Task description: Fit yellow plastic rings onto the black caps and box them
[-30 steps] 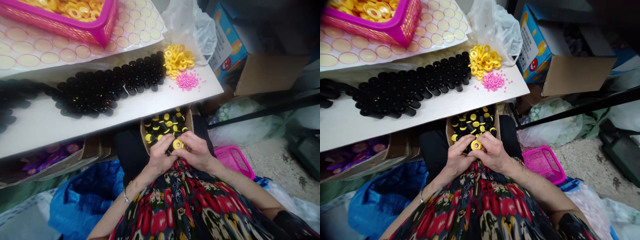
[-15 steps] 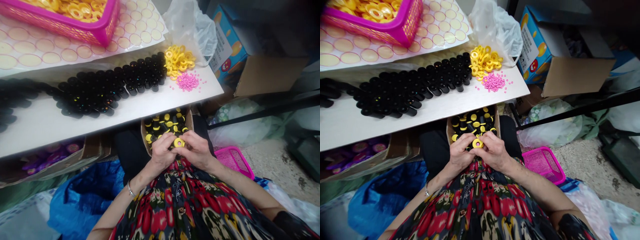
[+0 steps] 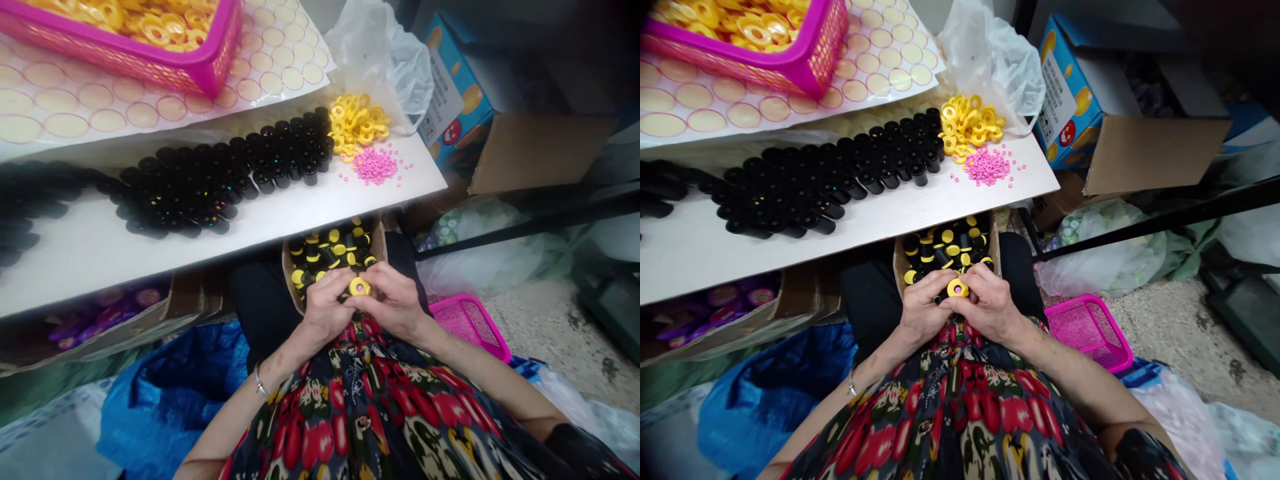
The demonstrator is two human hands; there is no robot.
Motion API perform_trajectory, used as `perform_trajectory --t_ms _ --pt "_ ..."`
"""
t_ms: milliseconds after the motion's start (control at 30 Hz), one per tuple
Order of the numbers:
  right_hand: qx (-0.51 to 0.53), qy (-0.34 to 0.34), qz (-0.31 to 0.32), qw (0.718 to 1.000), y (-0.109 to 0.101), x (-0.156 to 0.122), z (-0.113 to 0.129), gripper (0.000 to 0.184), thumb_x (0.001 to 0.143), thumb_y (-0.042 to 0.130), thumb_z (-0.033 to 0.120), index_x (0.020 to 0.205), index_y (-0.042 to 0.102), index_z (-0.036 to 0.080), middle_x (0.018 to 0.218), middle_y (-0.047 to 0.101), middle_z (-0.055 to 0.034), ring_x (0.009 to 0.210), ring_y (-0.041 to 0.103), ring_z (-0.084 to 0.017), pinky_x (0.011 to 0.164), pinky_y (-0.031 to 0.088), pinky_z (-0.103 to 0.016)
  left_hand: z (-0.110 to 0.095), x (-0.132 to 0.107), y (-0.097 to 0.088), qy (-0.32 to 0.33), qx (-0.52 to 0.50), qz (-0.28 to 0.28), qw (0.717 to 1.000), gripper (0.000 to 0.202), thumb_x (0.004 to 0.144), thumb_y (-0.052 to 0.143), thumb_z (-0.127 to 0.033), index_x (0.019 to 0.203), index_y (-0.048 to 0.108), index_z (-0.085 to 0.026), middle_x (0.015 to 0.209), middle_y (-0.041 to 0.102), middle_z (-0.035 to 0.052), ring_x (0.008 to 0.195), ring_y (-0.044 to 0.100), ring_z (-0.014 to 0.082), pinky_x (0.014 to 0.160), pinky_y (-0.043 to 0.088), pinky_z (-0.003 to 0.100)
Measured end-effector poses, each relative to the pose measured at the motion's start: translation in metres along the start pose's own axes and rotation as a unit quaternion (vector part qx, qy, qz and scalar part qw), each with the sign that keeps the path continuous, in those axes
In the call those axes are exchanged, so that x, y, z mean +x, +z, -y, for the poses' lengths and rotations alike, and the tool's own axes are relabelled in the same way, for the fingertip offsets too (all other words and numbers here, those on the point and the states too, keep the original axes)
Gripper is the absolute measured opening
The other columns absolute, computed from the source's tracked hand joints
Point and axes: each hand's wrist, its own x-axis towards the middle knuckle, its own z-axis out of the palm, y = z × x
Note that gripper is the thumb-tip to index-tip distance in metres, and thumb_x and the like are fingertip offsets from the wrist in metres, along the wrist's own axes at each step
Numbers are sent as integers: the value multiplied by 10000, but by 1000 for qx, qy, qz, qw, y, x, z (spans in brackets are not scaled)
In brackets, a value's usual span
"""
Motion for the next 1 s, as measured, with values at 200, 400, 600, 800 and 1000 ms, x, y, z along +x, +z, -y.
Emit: perform_trajectory --t_ms 200,400,600,800,1000 --pt "71 5 48 996 -10 3 0 306 740 673 368 975 631 177 837 527 -29 585 455 -81 507 421 -225 2 -3 4 -14 9 -50 999 155 703 681 -226 830 638 -148 795 657 63 728 613 150 690 514 268" --pt "210 111 130 963 -20 13 -7 356 728 679 370 1027 622 185 930 530 -30 679 500 -91 578 453 -233 0 -2 1 15 61 -40 997 160 723 660 -246 860 644 -164 823 674 58 744 612 151 695 506 277" --pt "280 229 207 909 -22 23 -8 472 505 823 258 900 581 168 910 529 3 677 504 -72 566 444 -200 -1 1 0 139 126 -43 981 208 719 650 -201 924 634 -167 823 699 55 754 587 165 733 482 331" --pt "337 265 283 858 -26 28 -4 554 523 795 216 1028 577 153 878 599 -3 788 563 -116 693 471 -245 -1 -3 -2 158 162 -18 974 152 768 578 -272 864 655 -184 846 707 62 772 584 183 722 478 352" --pt "383 291 259 837 -15 18 -4 425 582 756 237 967 613 127 761 589 17 684 541 -93 604 435 -207 5 -10 1 148 157 -10 976 123 754 596 -260 840 636 -181 872 705 68 799 581 195 728 472 358"
